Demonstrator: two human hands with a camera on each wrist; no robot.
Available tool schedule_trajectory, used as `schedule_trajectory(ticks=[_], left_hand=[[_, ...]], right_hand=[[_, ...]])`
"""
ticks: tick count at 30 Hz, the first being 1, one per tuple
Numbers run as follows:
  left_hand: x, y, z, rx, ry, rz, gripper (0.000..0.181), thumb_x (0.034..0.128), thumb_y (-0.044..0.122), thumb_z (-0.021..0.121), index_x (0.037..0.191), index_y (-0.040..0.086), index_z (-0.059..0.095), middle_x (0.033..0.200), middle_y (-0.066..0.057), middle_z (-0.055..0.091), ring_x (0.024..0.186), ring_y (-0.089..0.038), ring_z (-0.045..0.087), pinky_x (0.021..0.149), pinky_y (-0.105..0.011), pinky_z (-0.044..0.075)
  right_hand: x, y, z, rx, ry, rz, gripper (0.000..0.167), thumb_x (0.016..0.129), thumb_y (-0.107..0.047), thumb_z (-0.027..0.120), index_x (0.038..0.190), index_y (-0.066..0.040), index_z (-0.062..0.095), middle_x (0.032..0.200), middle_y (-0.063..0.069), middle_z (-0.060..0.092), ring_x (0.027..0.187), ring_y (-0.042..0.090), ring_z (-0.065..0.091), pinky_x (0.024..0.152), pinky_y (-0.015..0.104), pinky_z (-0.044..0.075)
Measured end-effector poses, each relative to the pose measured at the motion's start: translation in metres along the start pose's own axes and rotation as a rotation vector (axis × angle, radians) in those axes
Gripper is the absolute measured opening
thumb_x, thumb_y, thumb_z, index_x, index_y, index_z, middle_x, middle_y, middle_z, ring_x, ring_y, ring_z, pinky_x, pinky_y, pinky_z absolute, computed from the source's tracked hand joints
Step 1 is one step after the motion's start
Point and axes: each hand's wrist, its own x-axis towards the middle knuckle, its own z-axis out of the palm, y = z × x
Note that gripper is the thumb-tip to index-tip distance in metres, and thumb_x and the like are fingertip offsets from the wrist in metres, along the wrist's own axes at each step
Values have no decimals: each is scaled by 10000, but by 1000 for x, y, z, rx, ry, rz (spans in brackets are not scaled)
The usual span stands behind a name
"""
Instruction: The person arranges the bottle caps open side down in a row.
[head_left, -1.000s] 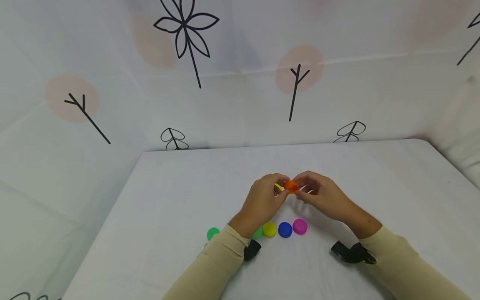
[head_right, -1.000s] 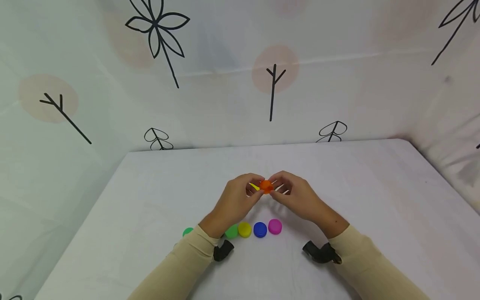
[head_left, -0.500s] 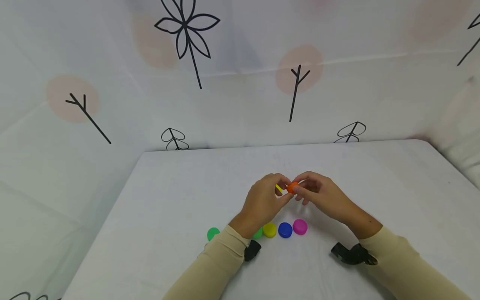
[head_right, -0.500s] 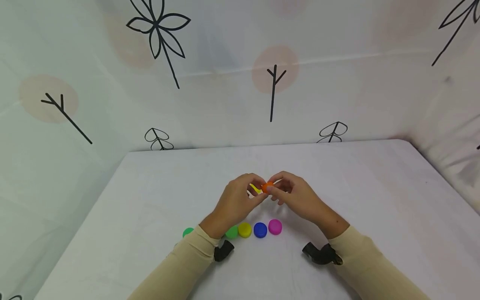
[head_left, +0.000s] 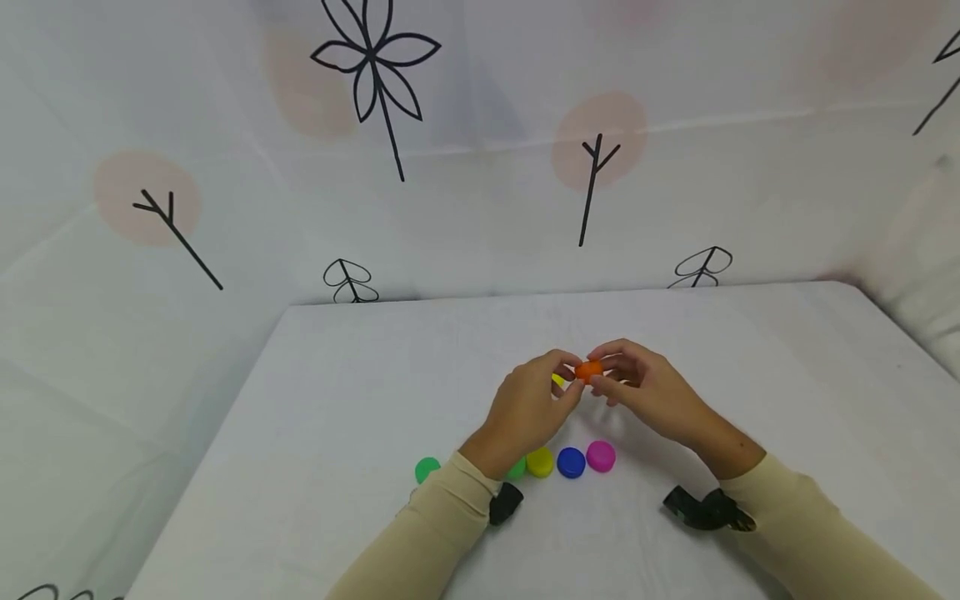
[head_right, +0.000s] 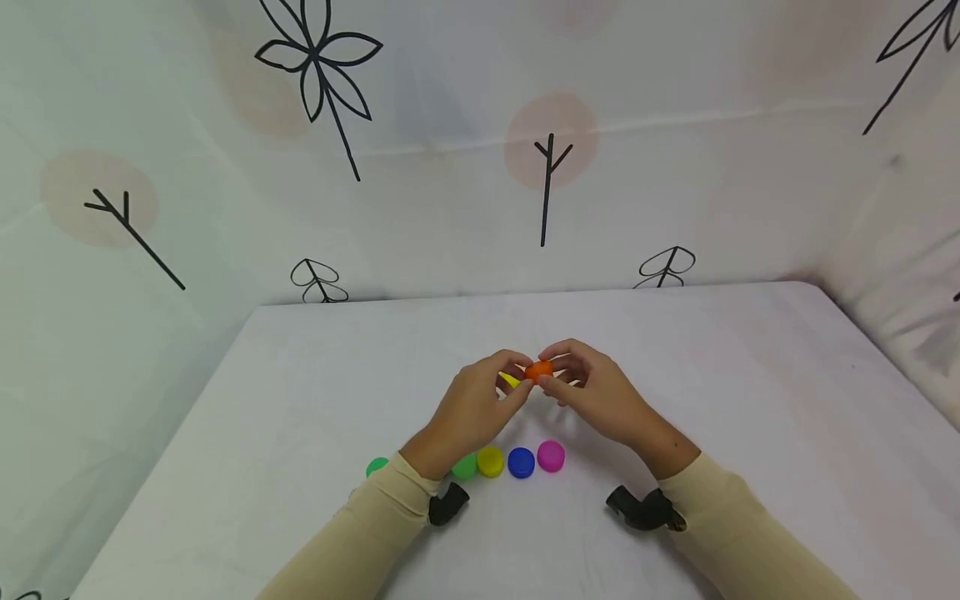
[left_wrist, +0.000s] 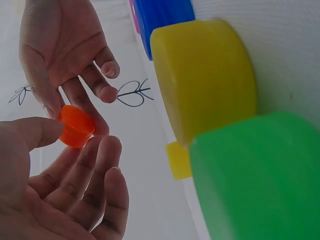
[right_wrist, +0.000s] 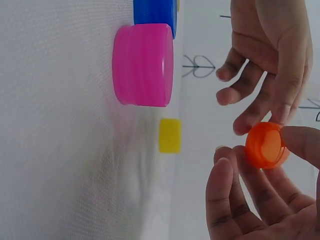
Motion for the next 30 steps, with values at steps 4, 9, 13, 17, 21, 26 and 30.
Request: schedule_trajectory(ticks=[4,9,13,17,21,26,30], left_hand=[[0,0,0,6,-13,-19,350,992,332,626,1315,195,620,1139,31,720,840,-47,637,646,-131,486],[0,-1,2,11,-35,-44,387,989,383,620,1336,212,612,1151,50,710,852,-47,610,654,-136,479],[0,-2,2,5,-39,-32,386,986,381,622,1331,208,613,1149,51,707,854,-47,607,659,-131,480],[0,-3,1,9,-18,8,372,991,362,619,1320,188,619,1138,37,713,842,-51,614,667,-127,484],[-1,-3,1,-9,-18,-3,371,987,358,627,1319,192,621,1138,45,711,836,-34,603,678,-128,485],[-3,0,4,-28,-31,-1,370,977,331,648,1324,203,618,1141,56,705,826,-6,594,677,-116,484],[-5,5,4,-23,-40,33,371,970,307,663,1325,209,622,1133,60,707,820,-2,596,655,-106,481]], right_hand=[[1,2,2,6,-5,-31,397,993,-187,625,1345,-34,525,1231,174,676,1017,325,710,777,259,581],[0,3,3,-2,-9,-47,378,988,-188,634,1331,-52,552,1234,152,666,1008,310,699,781,262,579],[-1,3,3,-23,-11,-44,374,976,-233,660,1307,-82,574,1217,123,667,991,279,690,778,257,572],[0,1,2,-33,-6,-55,378,966,-251,676,1297,-93,585,1214,104,665,995,246,682,774,260,575],[0,-2,1,-77,-8,-64,369,960,-259,685,1282,-99,602,1203,89,677,1011,232,678,790,229,566],[-8,-10,-4,-215,17,-114,320,951,-245,696,1239,-118,637,1152,47,702,1001,214,679,784,202,554],[-17,-15,-9,-287,52,-154,292,932,-213,720,1208,-140,657,1101,10,718,951,186,690,762,207,561]])
